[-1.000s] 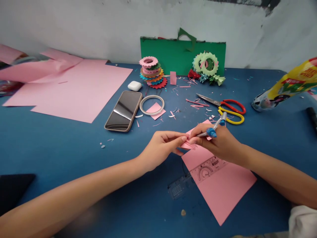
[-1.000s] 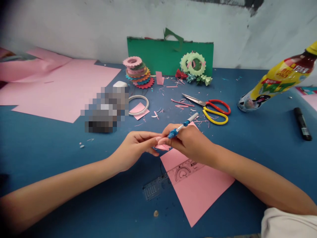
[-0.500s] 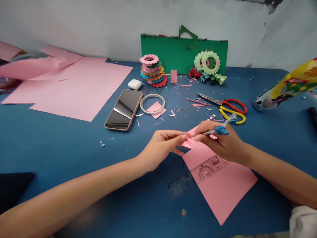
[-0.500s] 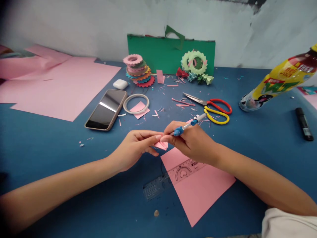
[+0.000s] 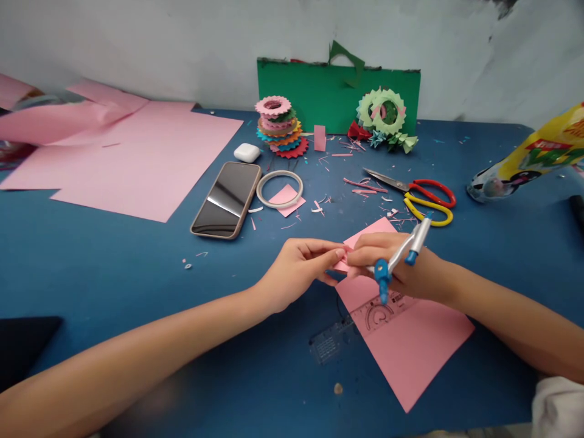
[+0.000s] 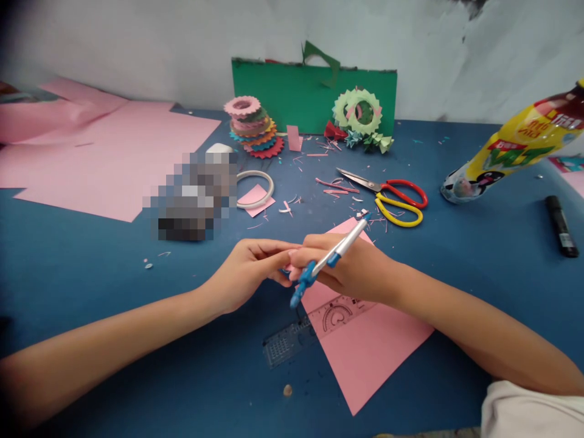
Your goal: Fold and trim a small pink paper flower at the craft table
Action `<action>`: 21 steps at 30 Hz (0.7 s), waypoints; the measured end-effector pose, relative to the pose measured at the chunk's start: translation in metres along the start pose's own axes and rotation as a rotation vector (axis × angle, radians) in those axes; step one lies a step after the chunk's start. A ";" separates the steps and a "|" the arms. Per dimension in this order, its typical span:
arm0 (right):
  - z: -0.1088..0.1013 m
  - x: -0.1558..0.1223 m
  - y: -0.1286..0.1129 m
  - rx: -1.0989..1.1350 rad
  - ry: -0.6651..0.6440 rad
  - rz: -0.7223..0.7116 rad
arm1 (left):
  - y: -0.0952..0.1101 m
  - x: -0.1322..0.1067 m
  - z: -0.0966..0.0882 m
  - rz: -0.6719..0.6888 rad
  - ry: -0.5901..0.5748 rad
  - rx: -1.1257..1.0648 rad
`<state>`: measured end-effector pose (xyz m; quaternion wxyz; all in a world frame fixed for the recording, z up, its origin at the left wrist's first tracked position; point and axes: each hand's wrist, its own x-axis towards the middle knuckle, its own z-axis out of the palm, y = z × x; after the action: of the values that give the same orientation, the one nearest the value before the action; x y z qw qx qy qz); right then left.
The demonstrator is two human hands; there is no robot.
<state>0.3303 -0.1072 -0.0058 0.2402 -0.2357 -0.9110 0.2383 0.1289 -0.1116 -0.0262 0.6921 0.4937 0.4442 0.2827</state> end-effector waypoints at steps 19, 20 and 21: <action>-0.003 -0.003 0.008 -0.104 -0.134 -0.212 | 0.003 -0.001 0.004 -0.032 0.004 0.072; -0.003 -0.003 0.008 -0.055 -0.112 -0.190 | 0.003 -0.002 0.004 -0.025 0.002 0.071; -0.003 -0.002 0.008 0.002 -0.089 -0.166 | 0.003 -0.003 0.005 -0.017 0.001 0.070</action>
<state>0.3360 -0.1016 -0.0089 0.2186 -0.1483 -0.9369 0.2290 0.1320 -0.1144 -0.0216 0.6765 0.5137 0.4585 0.2613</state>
